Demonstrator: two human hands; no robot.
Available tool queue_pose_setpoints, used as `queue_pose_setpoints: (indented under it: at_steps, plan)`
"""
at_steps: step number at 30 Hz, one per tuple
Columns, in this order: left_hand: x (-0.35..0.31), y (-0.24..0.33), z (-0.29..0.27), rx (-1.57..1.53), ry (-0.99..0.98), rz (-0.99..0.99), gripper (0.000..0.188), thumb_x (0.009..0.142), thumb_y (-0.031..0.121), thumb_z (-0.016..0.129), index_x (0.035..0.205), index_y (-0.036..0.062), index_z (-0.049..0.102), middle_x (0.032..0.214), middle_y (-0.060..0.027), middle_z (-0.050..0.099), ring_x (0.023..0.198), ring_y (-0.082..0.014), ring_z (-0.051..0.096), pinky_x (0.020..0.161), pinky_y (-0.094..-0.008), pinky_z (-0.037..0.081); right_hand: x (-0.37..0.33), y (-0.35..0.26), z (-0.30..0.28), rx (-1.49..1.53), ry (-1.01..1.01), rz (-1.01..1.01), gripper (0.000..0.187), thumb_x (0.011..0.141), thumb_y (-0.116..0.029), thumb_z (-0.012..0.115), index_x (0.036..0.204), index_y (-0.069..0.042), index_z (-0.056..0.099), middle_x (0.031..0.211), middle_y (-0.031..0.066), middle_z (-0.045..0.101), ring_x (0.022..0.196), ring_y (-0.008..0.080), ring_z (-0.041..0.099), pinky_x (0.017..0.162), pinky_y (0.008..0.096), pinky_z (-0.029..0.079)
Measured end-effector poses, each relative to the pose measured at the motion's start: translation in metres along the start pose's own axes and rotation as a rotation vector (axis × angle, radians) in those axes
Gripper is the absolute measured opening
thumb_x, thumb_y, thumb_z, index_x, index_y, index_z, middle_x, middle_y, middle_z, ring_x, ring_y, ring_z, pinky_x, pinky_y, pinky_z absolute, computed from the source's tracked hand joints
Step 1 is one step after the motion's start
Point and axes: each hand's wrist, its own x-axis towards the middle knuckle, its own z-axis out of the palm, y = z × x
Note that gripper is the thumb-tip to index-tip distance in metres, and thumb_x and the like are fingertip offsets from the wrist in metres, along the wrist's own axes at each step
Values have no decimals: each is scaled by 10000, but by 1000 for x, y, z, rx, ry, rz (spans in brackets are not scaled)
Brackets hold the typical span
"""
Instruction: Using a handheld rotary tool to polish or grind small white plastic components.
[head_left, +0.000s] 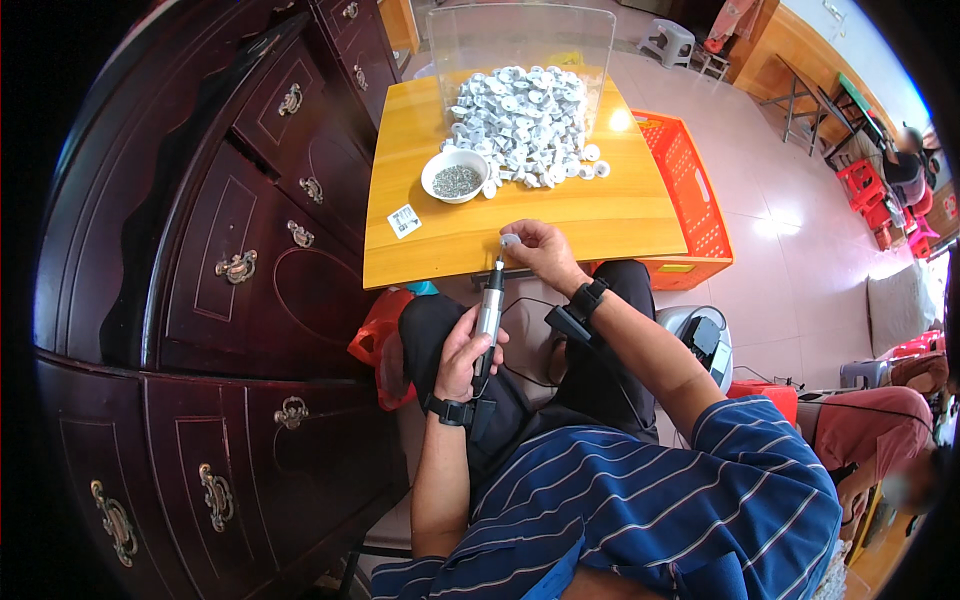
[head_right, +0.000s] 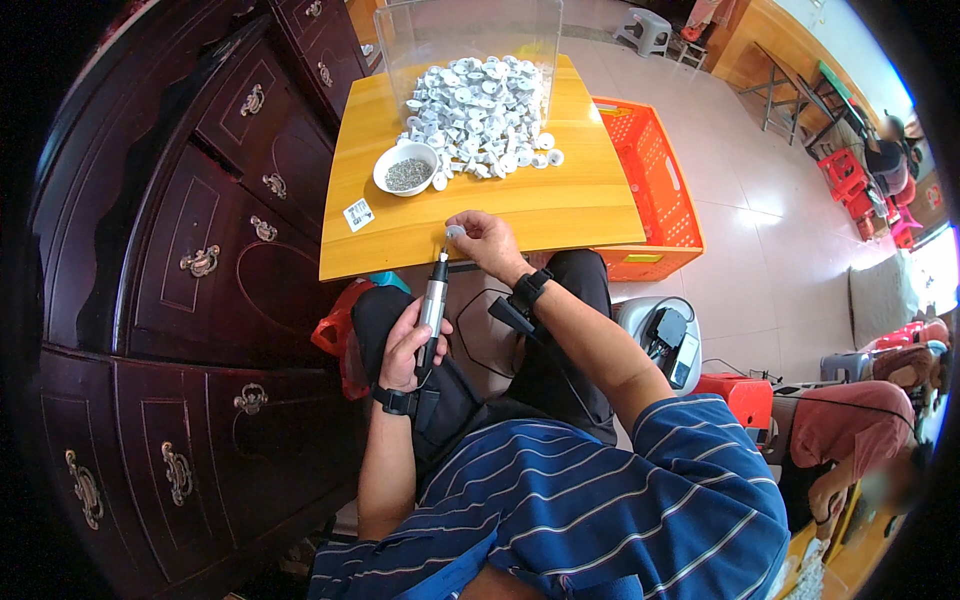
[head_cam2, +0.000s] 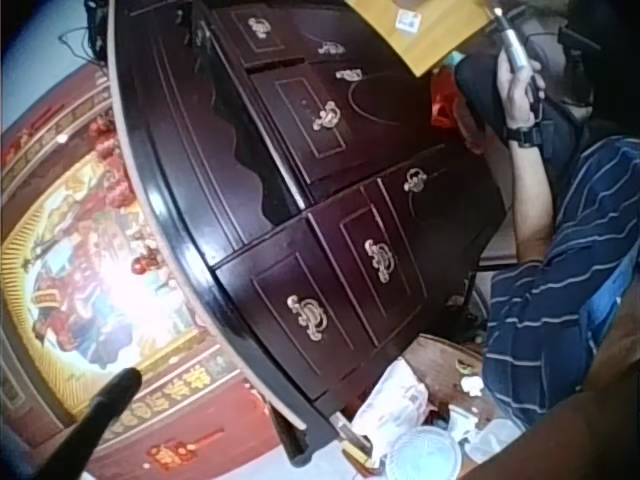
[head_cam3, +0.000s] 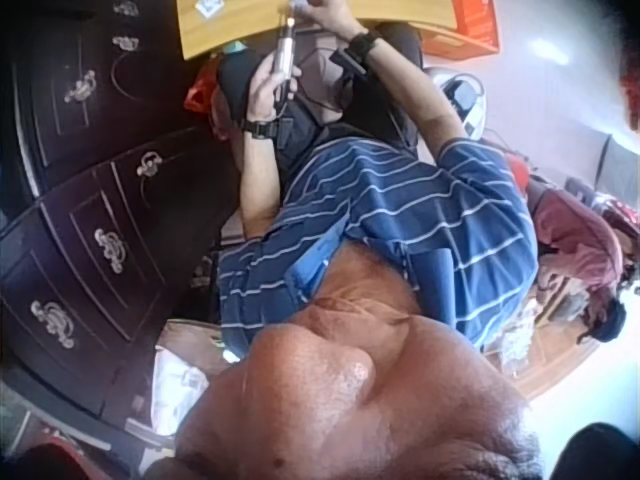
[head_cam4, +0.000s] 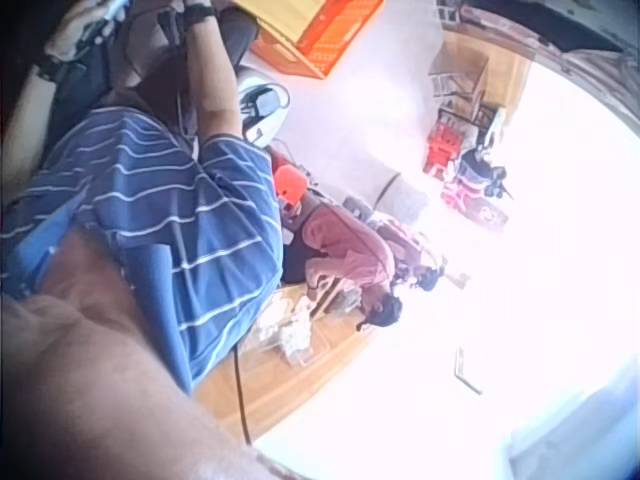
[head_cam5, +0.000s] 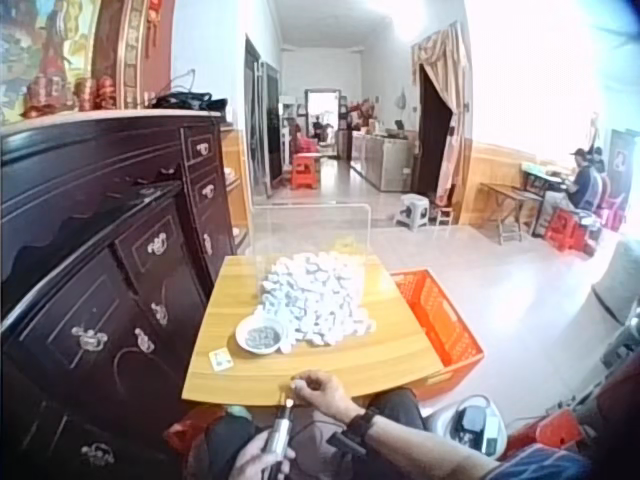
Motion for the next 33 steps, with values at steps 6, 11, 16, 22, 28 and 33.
queue_pose_setpoints:
  at_steps: [6, 11, 16, 22, 28, 33]
  plan:
    - [0, 1, 1, -19, 1, -4, 653, 925, 238, 623, 1486, 24, 366, 1003, -89, 637, 729, -102, 613, 591, -209, 492, 0, 1, 1, -74, 29, -23, 199, 906, -75, 701, 1099, -31, 700, 910, -9, 707, 802, 52, 636, 729, 228, 537]
    - [-1, 2, 2, -16, 8, -12, 654, 925, 242, 623, 1485, 20, 368, 1000, -85, 636, 727, -103, 612, 591, -208, 494, -1, 0, 2, -83, 42, -9, 202, 906, -77, 701, 1100, -26, 702, 904, -7, 709, 788, 50, 633, 714, 231, 537]
    - [-1, 2, 2, -12, 11, -17, 646, 928, 241, 621, 1480, 17, 373, 996, -85, 635, 728, -103, 611, 588, -208, 495, -2, -1, 2, -124, 38, -31, 209, 900, -64, 697, 1107, -35, 707, 896, -5, 712, 775, 56, 637, 704, 235, 540]
    - [-1, 3, 2, -19, 4, -15, 643, 930, 235, 618, 1479, 13, 369, 994, -87, 636, 725, -107, 611, 587, -211, 495, -4, -2, 2, -115, 35, -47, 215, 893, -48, 690, 1107, -44, 714, 892, 8, 721, 786, 63, 655, 707, 240, 548]
    - [-1, 4, 2, -10, 5, -14, 626, 939, 219, 607, 1480, 15, 368, 990, -89, 635, 723, -109, 611, 583, -217, 496, -5, -7, 0, -141, 14, -41, 222, 897, -35, 695, 1118, -30, 712, 930, 13, 725, 813, 64, 661, 738, 231, 552]
    - [-3, 3, 1, -24, 3, -14, 608, 945, 207, 601, 1477, 18, 374, 989, -88, 636, 721, -109, 612, 581, -216, 498, -6, -8, -1, -180, -4, -16, 222, 901, -28, 703, 1123, -20, 707, 966, 15, 724, 842, 61, 663, 774, 222, 551]
